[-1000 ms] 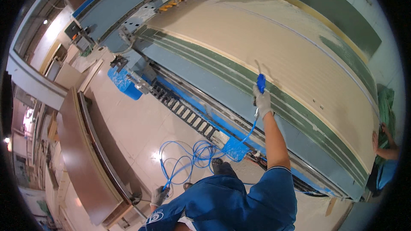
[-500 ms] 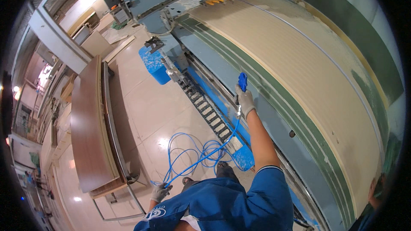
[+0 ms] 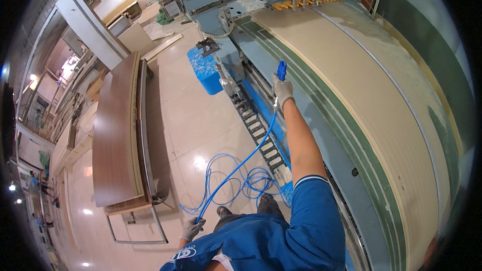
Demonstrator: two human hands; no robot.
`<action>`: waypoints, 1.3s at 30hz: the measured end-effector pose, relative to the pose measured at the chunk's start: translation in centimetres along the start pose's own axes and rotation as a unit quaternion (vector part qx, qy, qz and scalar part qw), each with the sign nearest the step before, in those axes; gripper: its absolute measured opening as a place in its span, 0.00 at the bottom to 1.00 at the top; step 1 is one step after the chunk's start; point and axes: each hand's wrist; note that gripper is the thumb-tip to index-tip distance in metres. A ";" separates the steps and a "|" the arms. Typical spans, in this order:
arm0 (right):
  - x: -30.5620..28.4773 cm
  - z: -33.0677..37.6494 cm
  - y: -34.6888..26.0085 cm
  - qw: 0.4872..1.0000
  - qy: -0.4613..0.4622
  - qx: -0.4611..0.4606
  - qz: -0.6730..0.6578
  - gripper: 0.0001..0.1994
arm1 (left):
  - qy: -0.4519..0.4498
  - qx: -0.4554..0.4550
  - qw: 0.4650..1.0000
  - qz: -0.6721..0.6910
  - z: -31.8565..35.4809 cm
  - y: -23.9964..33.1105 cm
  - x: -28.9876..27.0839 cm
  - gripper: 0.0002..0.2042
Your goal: The person puts on gloves and uses a blue air hose with a nozzle to blow dust and debris off a large industrial machine. They systematically clean the top surface, sides, and control panel area of the equipment.
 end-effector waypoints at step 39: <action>3.9 1.9 -7.3 0.995 -0.043 -0.084 -0.013 0.22 | -0.039 -0.007 0.999 0.004 -1.7 -1.2 -0.4 0.16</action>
Point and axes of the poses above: each hand's wrist, its own z-axis away from the middle knuckle, its own x-axis out of the palm, y = z × x
